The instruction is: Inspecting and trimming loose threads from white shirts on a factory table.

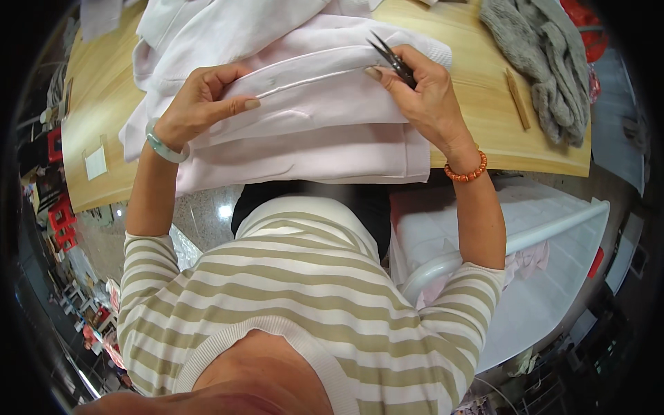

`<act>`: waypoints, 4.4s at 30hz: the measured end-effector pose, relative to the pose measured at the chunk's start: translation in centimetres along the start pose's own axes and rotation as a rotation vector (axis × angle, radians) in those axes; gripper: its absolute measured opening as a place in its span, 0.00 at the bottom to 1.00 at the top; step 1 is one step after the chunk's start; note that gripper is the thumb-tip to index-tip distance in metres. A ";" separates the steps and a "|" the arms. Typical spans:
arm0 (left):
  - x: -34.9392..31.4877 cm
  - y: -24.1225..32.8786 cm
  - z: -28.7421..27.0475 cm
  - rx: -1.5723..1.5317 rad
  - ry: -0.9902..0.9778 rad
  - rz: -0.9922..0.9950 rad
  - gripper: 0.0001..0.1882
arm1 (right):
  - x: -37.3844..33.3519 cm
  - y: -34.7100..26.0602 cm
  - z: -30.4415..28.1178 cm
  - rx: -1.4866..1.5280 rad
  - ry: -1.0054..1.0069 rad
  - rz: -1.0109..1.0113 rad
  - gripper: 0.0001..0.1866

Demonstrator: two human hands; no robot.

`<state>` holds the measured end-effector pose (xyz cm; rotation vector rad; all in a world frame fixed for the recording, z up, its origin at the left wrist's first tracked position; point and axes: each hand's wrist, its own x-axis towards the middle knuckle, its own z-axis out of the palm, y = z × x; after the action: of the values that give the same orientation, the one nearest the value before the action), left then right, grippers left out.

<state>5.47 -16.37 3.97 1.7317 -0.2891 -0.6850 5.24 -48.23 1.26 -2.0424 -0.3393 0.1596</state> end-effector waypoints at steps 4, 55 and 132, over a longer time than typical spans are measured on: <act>-0.2 -1.0 0.3 -0.077 0.076 0.036 0.17 | 0.7 -0.5 1.6 -0.175 0.083 0.075 0.11; -2.3 -1.4 -3.0 -0.090 -0.021 0.045 0.17 | 3.5 -4.5 7.5 -0.069 -0.187 -0.201 0.09; -15.4 -10.5 -11.7 -0.383 0.184 -0.074 0.19 | 2.0 -12.9 26.4 -0.411 -0.221 -0.422 0.11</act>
<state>-1.65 4.12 0.07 1.4296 0.0345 -0.5849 -1.78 -19.65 0.15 -2.3030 -0.9996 0.0557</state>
